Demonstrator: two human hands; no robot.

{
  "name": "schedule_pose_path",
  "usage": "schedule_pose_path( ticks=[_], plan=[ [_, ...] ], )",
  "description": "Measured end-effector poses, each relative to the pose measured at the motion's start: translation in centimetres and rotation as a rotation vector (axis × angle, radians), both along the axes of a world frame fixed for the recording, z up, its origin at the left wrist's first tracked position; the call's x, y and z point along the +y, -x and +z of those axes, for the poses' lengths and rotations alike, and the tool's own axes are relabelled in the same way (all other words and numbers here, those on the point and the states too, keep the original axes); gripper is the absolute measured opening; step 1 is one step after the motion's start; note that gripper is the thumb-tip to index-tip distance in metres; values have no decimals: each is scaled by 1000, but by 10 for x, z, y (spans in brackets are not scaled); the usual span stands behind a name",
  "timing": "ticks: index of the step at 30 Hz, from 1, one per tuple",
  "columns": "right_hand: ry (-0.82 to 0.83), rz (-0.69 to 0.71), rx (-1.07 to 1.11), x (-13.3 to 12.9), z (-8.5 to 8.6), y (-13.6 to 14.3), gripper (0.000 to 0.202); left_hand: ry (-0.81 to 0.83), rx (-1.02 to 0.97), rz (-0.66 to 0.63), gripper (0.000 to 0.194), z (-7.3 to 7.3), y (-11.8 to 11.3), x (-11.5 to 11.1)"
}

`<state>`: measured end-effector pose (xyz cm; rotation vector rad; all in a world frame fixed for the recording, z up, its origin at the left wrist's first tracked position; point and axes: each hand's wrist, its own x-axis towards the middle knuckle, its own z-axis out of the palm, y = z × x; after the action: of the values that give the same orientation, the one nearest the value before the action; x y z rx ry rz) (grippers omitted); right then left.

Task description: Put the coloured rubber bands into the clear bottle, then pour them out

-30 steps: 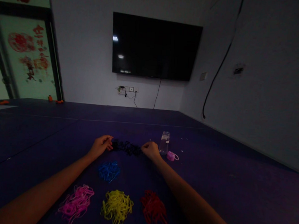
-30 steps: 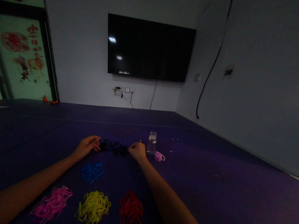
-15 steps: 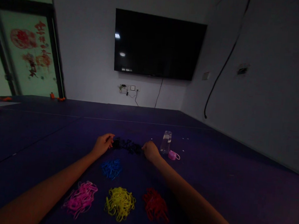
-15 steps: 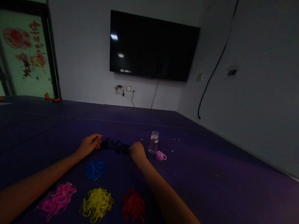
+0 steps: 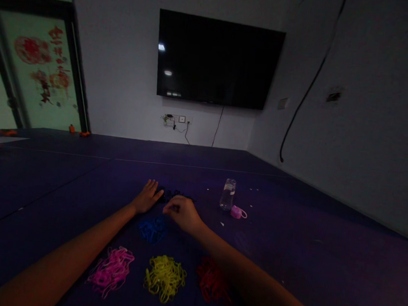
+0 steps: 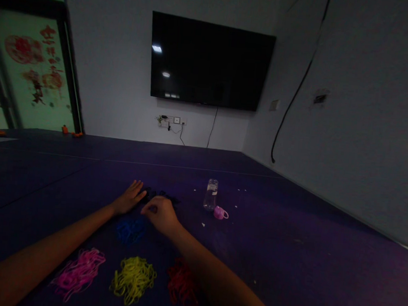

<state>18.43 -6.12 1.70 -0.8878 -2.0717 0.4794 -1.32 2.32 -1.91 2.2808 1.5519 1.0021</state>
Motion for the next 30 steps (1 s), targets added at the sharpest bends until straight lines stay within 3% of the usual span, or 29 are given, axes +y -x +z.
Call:
schedule_pose_path(
  ticks=[5, 8, 14, 22, 26, 30],
  plan=[
    [-6, -563, 230, 26, -11, -35, 26, 75, 17, -22, 77, 0, -6, 8],
    [70, -685, 254, 38, -18, -52, 37, 108, 6, -56, 72, 3, -18, 14],
    [111, -654, 229, 49, -25, -58, 43, 159, -61, -177, 70, 7, -57, 19],
    [120, -534, 148, 52, -27, -58, 45, 214, -250, -467, 58, 19, -101, 6],
    [112, -407, 75, 60, -24, -60, 45, 240, -373, -484, 68, 31, -96, 10],
    [157, -349, -12, 78, -21, -57, 45, 256, -510, -416, 80, 44, -69, 22]
  ],
)
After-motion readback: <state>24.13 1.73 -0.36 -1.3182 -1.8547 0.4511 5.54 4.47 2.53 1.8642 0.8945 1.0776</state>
